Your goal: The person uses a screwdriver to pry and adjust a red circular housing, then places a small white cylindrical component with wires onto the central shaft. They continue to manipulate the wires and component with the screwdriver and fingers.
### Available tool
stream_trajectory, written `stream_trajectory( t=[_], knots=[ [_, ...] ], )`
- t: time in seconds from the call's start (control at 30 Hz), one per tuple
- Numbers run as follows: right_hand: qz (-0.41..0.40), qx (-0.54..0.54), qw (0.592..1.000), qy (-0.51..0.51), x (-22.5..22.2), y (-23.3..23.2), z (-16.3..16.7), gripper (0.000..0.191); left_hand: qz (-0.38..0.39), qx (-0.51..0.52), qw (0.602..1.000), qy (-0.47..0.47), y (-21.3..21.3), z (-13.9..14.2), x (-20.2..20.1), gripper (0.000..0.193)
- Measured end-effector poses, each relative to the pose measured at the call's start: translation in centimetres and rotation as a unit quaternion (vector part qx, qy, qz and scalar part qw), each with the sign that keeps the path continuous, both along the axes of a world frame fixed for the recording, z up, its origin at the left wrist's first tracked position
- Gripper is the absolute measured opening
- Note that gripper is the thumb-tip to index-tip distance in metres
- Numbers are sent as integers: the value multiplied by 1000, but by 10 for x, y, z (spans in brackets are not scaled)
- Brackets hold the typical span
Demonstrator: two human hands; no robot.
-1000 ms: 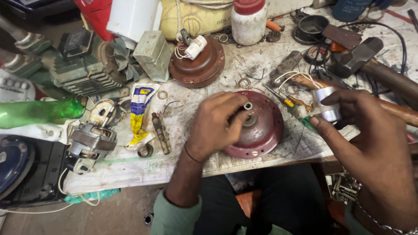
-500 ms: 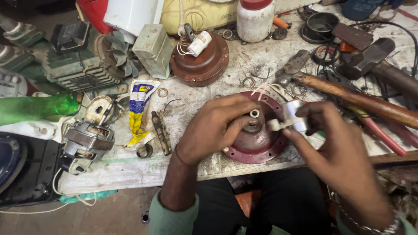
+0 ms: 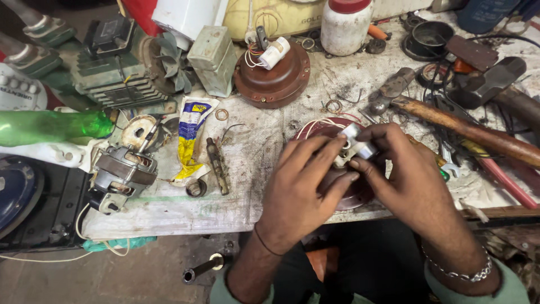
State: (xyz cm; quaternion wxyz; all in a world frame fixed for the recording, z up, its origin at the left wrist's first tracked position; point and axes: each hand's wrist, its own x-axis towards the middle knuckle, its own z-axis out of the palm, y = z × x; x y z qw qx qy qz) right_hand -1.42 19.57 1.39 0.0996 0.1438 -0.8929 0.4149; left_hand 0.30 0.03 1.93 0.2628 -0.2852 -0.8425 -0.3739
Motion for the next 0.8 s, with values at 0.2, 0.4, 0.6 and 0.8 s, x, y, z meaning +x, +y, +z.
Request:
stream_trajectory(
  t=[0.2, 0.4, 0.6, 0.8],
  knots=[
    [9, -38, 999, -22, -7, 6, 0, 41, 62, 59, 991, -107, 19, 2, -8, 29],
    [6, -70, 997, -40, -7, 8, 1, 42, 106, 14, 994, -1, 35, 0, -11, 16],
    [14, -69, 998, -10, 3, 11, 8, 42, 56, -2, 997, 61, 34, -9, -8, 20],
    [-40, -9, 999, -9, 2, 13, 6, 40, -26, 34, 999, 26, 30, -19, -37, 17]
  ],
)
